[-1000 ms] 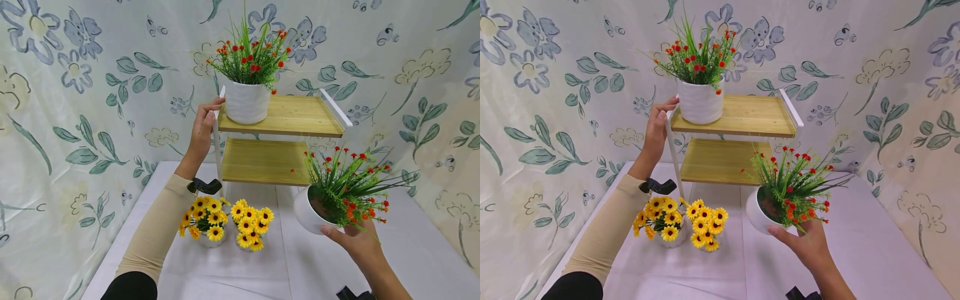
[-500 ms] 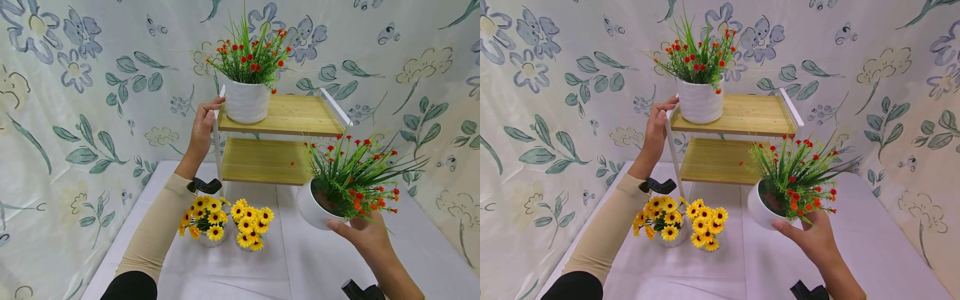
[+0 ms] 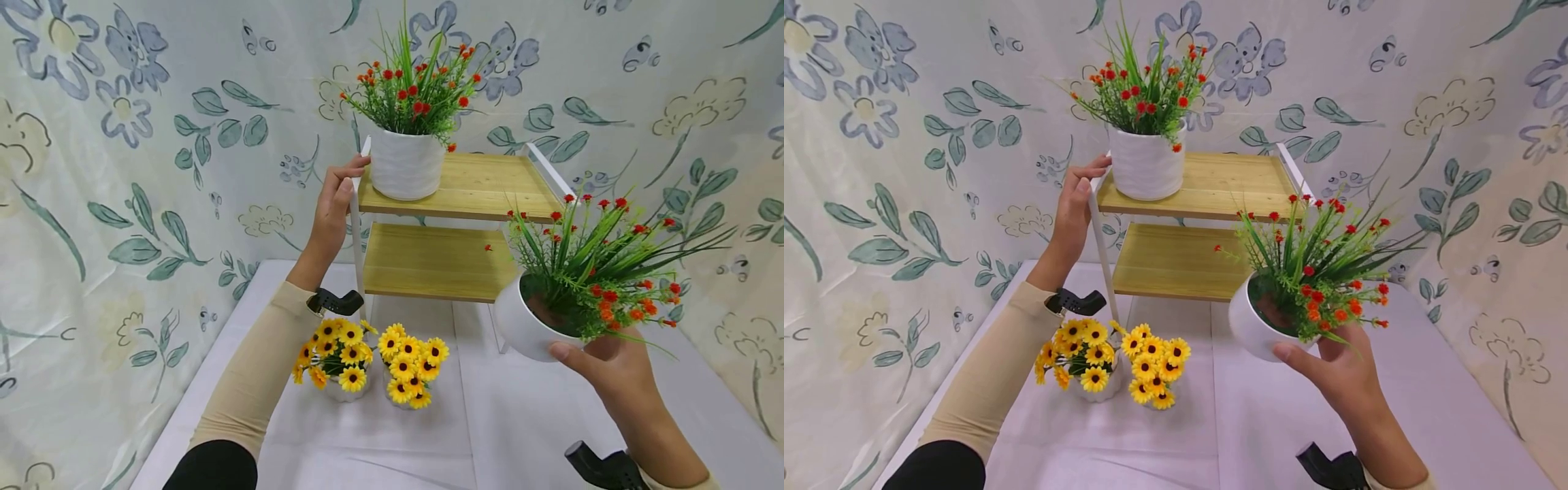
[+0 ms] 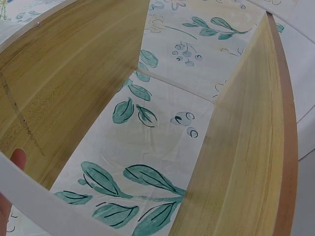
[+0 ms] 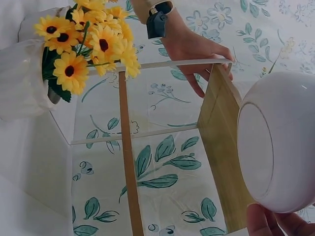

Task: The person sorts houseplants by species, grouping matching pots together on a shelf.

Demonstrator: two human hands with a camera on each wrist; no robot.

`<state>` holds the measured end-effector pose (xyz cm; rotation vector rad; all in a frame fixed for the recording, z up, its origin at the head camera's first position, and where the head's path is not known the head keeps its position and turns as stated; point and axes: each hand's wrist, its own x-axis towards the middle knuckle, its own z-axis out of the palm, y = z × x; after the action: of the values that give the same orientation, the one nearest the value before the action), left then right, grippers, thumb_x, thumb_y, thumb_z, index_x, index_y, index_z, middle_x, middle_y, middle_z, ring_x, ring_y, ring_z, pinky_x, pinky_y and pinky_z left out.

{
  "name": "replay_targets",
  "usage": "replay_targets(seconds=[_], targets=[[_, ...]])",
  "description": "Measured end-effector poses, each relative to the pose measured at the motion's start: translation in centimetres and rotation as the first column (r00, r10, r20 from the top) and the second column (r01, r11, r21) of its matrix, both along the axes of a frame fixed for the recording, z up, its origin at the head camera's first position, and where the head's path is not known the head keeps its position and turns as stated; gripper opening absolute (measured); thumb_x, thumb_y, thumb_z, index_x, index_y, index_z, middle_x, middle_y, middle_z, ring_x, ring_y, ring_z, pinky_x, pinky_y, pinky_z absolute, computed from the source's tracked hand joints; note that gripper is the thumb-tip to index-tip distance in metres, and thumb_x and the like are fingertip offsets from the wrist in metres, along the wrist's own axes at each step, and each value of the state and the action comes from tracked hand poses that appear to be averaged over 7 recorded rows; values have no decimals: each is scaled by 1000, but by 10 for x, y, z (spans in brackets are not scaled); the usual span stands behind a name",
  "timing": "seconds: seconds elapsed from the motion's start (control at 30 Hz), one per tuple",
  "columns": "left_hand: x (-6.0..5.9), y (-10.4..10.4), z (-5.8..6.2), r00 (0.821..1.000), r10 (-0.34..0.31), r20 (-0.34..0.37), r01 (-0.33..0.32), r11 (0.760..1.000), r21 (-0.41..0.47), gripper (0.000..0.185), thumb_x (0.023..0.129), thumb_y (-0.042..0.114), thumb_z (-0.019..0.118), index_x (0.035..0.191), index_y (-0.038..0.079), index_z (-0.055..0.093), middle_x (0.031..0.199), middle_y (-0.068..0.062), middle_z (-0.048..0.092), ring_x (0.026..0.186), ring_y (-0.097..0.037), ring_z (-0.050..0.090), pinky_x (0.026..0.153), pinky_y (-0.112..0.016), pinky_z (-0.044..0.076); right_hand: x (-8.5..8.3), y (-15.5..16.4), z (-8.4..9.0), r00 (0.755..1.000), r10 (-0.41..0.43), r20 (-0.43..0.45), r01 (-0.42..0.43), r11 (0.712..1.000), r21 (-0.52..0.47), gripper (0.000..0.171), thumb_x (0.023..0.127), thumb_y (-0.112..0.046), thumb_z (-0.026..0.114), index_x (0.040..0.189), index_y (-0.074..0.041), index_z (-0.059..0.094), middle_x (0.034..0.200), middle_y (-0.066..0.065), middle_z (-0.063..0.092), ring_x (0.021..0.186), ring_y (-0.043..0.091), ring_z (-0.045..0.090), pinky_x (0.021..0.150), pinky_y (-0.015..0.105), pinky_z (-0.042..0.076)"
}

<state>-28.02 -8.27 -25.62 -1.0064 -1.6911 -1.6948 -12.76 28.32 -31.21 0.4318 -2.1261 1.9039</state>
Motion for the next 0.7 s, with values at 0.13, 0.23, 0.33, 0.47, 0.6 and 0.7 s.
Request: replay_targets(seconds=[0.13, 0.23, 0.33, 0.47, 0.6, 0.7], targets=[[1, 0, 1, 1000, -4, 3, 4, 1000, 1, 43, 95, 17, 29, 122, -17, 33, 148, -30, 32, 144, -28, 23, 110, -47, 28, 1, 2, 7, 1000, 12, -4, -12, 999, -52, 77, 80, 12, 63, 147, -16, 35, 139, 4, 48, 111, 10, 57, 75, 23, 55], [1, 0, 1, 1000, -3, 4, 3, 1000, 1, 44, 95, 17, 29, 123, -17, 34, 148, -30, 32, 145, -29, 22, 111, -47, 28, 1, 2, 12, 1000, 21, -22, -23, 997, -76, 81, 80, 12, 63, 149, -17, 32, 144, 7, 42, 118, 14, 52, 78, 22, 54], [1, 0, 1, 1000, 3, 3, -3, 1000, 0, 44, 95, 17, 29, 123, -17, 34, 148, -29, 33, 145, -29, 22, 111, -46, 27, 1, 2, 18, 999, 18, -47, -22, 997, -77, 84, 80, 12, 63, 151, -19, 28, 147, 8, 38, 123, 18, 47, 79, 21, 53], [1, 0, 1, 1000, 9, 3, -9, 1000, -6, 44, 96, 17, 29, 123, -17, 34, 148, -28, 34, 144, -28, 24, 111, -46, 27, 1, 3, 25, 998, 1, -64, -6, 997, -79, 81, 81, 11, 63, 149, -17, 31, 144, 8, 42, 120, 17, 49, 79, 20, 52], [1, 0, 1, 1000, 10, 8, -10, 1000, -5, 44, 95, 17, 29, 123, -16, 34, 148, -27, 34, 144, -27, 24, 111, -47, 27, 1, 5, 31, 997, -9, -77, 2, 996, -90, 76, 82, 10, 63, 148, -15, 34, 141, 9, 46, 118, 17, 52, 81, 19, 52], [1, 0, 0, 1000, 12, 14, -12, 1000, -3, 44, 95, 17, 29, 123, -16, 34, 149, -27, 33, 144, -27, 24, 111, -48, 27, 1, 6, 37, 995, 7, -104, -19, 992, -121, 78, 82, 11, 62, 149, -15, 32, 144, 11, 43, 121, 21, 49, 83, 20, 51]])
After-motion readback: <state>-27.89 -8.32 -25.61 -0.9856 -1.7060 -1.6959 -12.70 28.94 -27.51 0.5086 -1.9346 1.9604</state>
